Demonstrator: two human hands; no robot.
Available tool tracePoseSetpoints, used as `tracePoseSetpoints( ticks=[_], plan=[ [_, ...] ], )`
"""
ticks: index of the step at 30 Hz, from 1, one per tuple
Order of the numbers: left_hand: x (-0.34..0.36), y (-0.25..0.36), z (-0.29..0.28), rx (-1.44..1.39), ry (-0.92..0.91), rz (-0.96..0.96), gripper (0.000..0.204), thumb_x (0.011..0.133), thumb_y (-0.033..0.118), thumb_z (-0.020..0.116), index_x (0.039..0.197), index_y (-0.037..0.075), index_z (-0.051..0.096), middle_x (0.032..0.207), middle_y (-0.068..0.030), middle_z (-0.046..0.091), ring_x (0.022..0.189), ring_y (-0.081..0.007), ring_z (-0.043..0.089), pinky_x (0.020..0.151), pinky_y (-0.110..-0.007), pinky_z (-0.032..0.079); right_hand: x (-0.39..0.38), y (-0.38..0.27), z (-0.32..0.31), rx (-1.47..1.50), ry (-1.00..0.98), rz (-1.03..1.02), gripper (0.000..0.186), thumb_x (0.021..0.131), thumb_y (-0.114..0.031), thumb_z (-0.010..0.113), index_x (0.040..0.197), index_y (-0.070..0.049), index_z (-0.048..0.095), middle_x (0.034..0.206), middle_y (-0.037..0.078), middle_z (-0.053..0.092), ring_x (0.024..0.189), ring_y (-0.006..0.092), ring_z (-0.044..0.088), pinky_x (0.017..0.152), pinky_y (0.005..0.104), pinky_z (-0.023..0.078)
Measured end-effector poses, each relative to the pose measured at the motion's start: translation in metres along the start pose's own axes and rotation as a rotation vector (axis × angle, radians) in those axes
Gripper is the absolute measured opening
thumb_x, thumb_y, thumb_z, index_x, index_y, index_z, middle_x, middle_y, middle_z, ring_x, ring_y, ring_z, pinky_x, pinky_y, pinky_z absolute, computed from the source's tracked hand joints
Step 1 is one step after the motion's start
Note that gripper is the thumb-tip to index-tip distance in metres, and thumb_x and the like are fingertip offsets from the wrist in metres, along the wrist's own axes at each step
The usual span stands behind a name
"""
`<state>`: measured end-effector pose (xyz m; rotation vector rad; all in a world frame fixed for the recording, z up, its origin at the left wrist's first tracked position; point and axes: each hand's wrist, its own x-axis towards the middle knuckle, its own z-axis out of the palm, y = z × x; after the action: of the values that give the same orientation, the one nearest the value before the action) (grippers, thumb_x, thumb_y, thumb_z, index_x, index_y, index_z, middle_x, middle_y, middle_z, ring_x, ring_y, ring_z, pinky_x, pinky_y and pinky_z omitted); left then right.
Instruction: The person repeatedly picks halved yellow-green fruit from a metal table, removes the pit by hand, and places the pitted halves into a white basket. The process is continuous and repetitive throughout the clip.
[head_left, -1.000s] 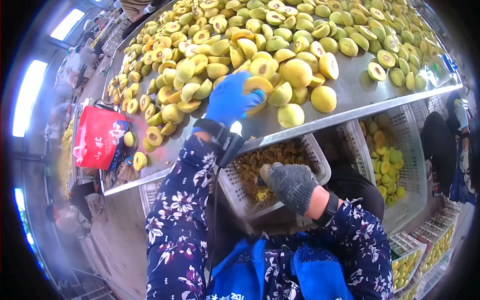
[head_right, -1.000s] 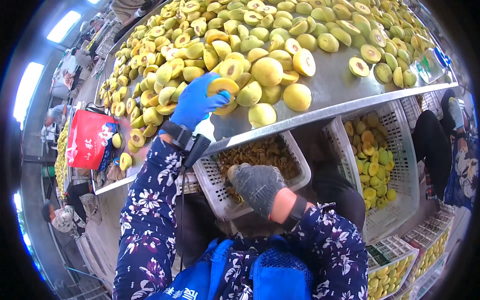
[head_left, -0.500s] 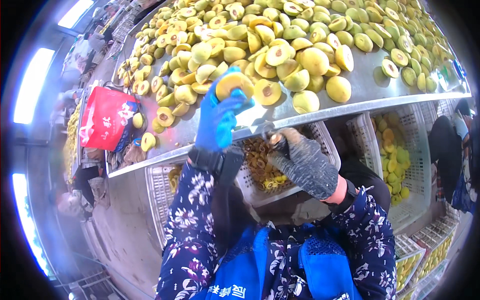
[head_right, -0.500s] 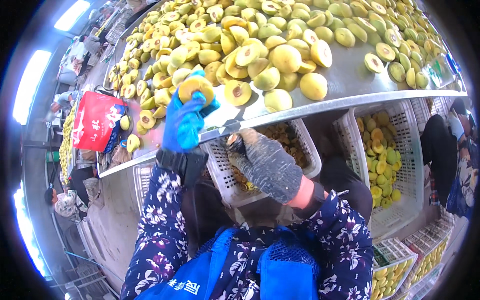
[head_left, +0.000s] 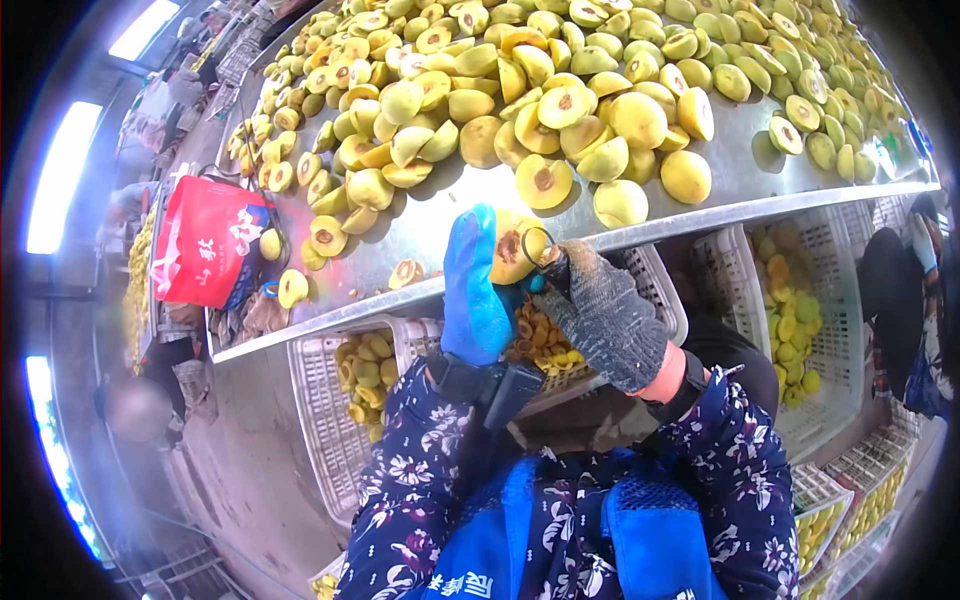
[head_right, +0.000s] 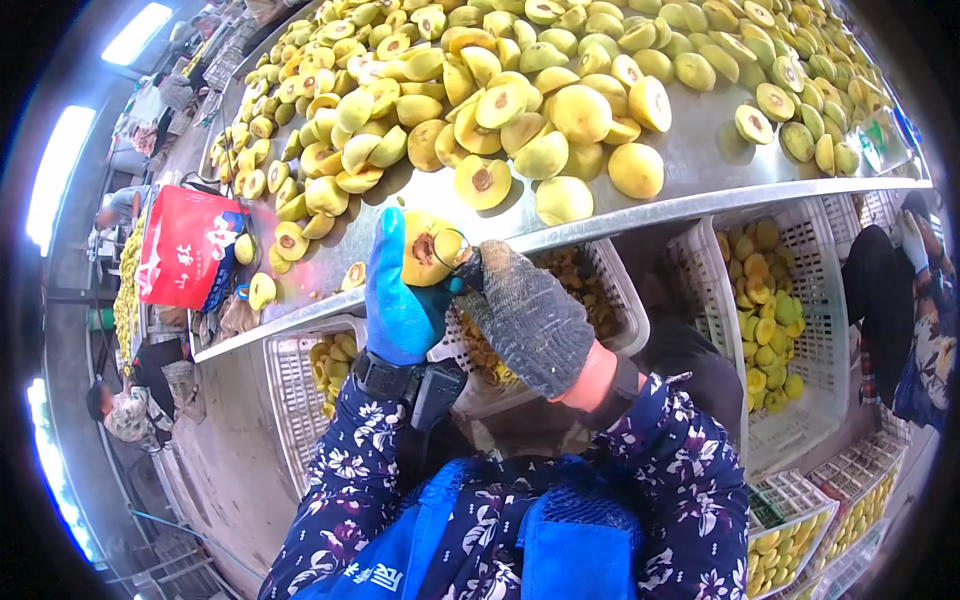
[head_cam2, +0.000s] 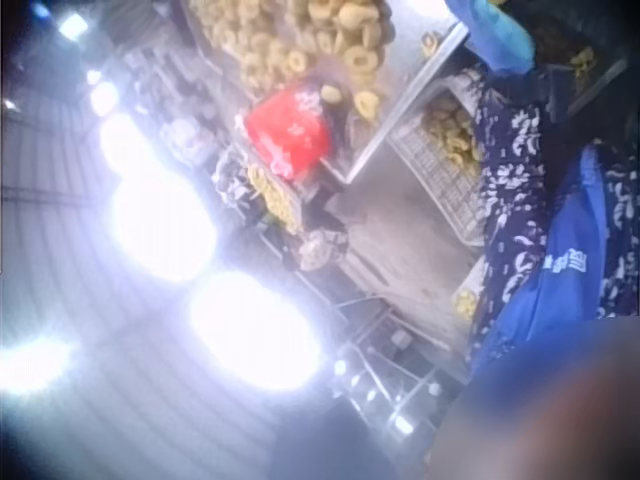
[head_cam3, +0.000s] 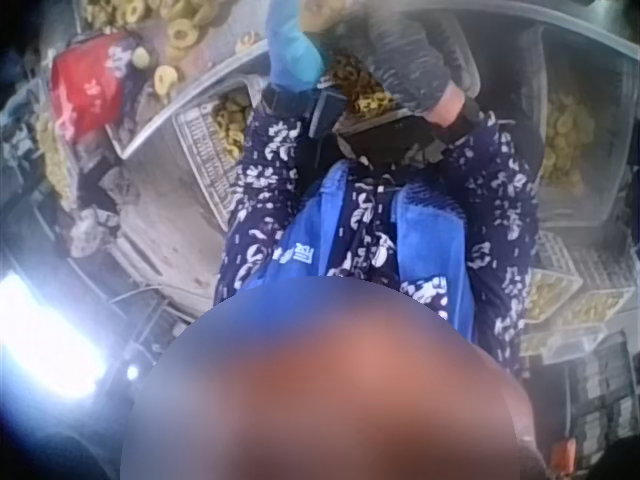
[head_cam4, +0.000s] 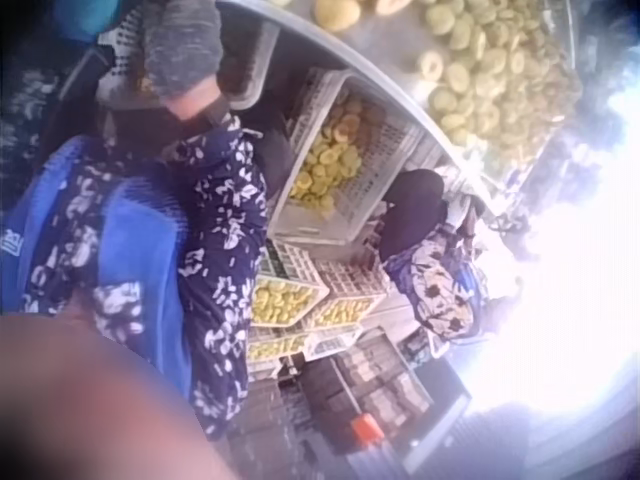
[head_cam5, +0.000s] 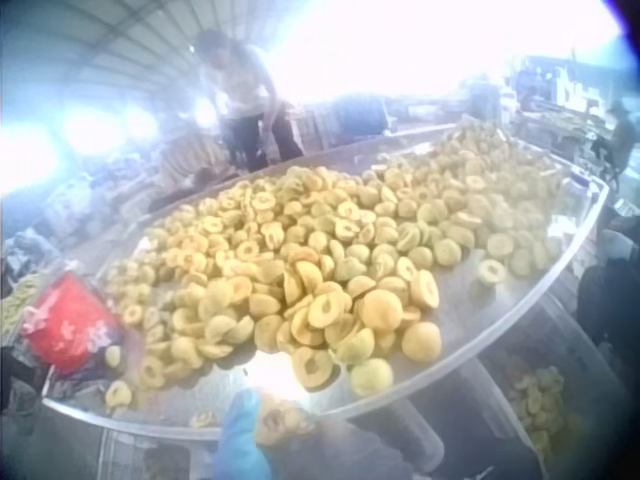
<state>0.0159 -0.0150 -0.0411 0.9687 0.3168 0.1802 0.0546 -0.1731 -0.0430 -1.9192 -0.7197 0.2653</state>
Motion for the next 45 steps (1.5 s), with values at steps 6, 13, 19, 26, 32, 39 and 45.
tracePoseSetpoints(
  ticks=[6,13,19,26,32,39,45],
  plan=[
    [0.004,-0.004,0.006,0.367,0.015,0.277,0.038,0.104,0.031,0.043,0.123,0.0,0.054,0.124,-0.011,0.057,0.108,-0.0174,0.056,0.096,-0.033,0.044,-0.001,-0.003,0.003,-0.139,-0.009,0.034,0.031,0.089,-0.017,0.062,0.116,-0.005,0.053,0.099,0.021,0.065,0.095,0.0422,0.062,0.079,0.0492,0.05],
    [0.005,-0.009,-0.001,0.394,-0.062,0.345,0.042,0.104,0.03,0.045,0.131,-0.002,0.052,0.13,-0.0135,0.056,0.108,-0.0183,0.057,0.097,-0.033,0.045,0.001,-0.006,0.009,-0.092,-0.071,0.115,0.028,0.091,-0.019,0.062,0.114,-0.006,0.053,0.097,0.022,0.066,0.094,0.0429,0.063,0.077,0.0494,0.051],
    [0.003,-0.007,0.018,0.147,0.043,0.296,0.045,0.104,0.032,0.046,0.133,-0.002,0.05,0.124,-0.0146,0.059,0.101,-0.0223,0.061,0.089,-0.035,0.05,0.006,-0.002,0.02,0.055,-0.031,0.067,0.022,0.097,-0.023,0.057,0.107,-0.005,0.052,0.087,0.024,0.065,0.088,0.0456,0.064,0.071,0.0501,0.051],
    [0.003,-0.005,0.02,0.06,0.004,0.311,0.044,0.104,0.034,0.043,0.127,-0.003,0.053,0.109,-0.0128,0.064,0.095,-0.0239,0.063,0.085,-0.036,0.053,0.005,-0.001,0.025,0.087,-0.025,0.015,0.024,0.097,-0.023,0.057,0.109,-0.003,0.051,0.088,0.027,0.066,0.089,0.0464,0.064,0.071,0.0496,0.051],
    [-0.003,-0.006,0.016,0.021,0.087,0.246,0.049,0.105,0.039,0.039,0.117,-0.005,0.058,0.103,-0.0136,0.065,0.093,-0.0219,0.063,0.085,-0.033,0.052,0.003,-0.011,0.024,0.129,-0.15,0.22,0.031,0.094,-0.026,0.06,0.115,-0.004,0.052,0.095,0.029,0.065,0.094,0.0462,0.064,0.075,0.0514,0.051],
    [-0.007,-0.003,0.012,0.21,0.141,0.282,0.055,0.104,0.045,0.037,0.116,-0.005,0.058,0.101,-0.0148,0.065,0.093,-0.0233,0.063,0.088,-0.035,0.052,0.001,-0.014,0.023,0.108,-0.189,0.213,0.029,0.086,-0.01,0.057,0.113,0.0,0.049,0.094,0.029,0.064,0.091,0.0466,0.063,0.075,0.0546,0.05],
    [-0.006,-0.003,0.014,0.032,0.122,0.173,0.065,0.102,0.054,0.033,0.119,-0.003,0.058,0.102,-0.0172,0.067,0.095,-0.0292,0.064,0.089,-0.043,0.052,-0.004,-0.007,0.027,0.182,-0.14,0.113,0.034,0.085,-0.011,0.059,0.115,0.0,0.048,0.096,0.027,0.064,0.092,0.0462,0.063,0.075,0.0536,0.05]
  ],
)
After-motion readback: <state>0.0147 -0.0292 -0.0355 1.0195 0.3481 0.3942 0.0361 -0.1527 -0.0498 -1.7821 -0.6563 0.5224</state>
